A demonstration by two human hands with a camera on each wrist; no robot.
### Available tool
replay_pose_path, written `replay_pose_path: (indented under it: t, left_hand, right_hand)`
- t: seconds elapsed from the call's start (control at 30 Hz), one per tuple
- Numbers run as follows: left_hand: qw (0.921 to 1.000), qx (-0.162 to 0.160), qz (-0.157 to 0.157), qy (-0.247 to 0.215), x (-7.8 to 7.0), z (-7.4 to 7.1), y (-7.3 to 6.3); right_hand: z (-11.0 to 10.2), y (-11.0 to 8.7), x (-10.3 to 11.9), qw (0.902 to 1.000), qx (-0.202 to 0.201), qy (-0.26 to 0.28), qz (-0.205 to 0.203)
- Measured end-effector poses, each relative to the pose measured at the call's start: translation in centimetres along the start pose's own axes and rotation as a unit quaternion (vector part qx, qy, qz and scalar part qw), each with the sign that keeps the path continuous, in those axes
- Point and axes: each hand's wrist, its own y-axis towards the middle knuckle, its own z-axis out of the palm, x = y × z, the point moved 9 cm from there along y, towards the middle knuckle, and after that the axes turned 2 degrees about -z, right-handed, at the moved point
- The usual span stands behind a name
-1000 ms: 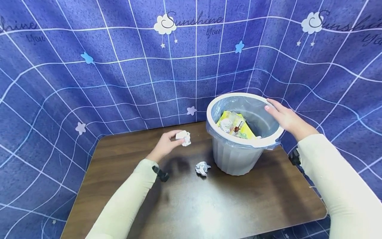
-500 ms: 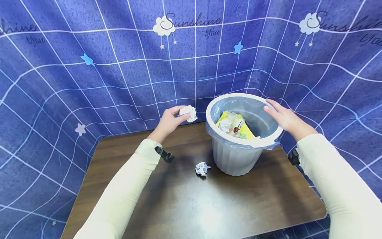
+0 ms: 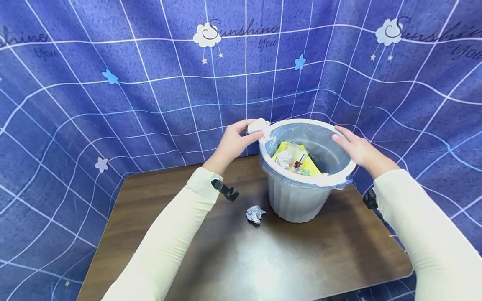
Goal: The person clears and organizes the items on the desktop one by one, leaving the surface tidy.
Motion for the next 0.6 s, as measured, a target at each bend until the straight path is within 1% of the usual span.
replay_pose_path:
  t: [0.13,0.23,0.33,0.43,0.6]
  left_hand:
    - [0.9992,0.035,-0.014,0.014,-1.2,2.0,0.1]
    - [0.9977,0.063,-0.014,0.022,-1.6,3.4,0.1]
    - [0.9966,0.077,-0.012,0.026,-1.9,4.1,0.1]
    - [0.9970,0.073,-0.011,0.023,-1.8,4.1,0.1]
    - [0.9989,0.046,0.003,0.000,-1.7,3.4,0.1]
  right_hand:
    - [-0.1,0.1,0.1,1.0000,0.001,-0.001,0.001]
    - [-0.1,0.1,0.0,1.0000,0.001,0.001,0.000]
    - [-0.1,0.2,0.0,1.0000,0.000,0.002,-0.002]
    - [-0.1,0.2,-0.1,1.0000,0.000,0.001,-0.005]
    - [-0.1,0.3,-0.3,1.0000,-0.005,-0.001,-0.005]
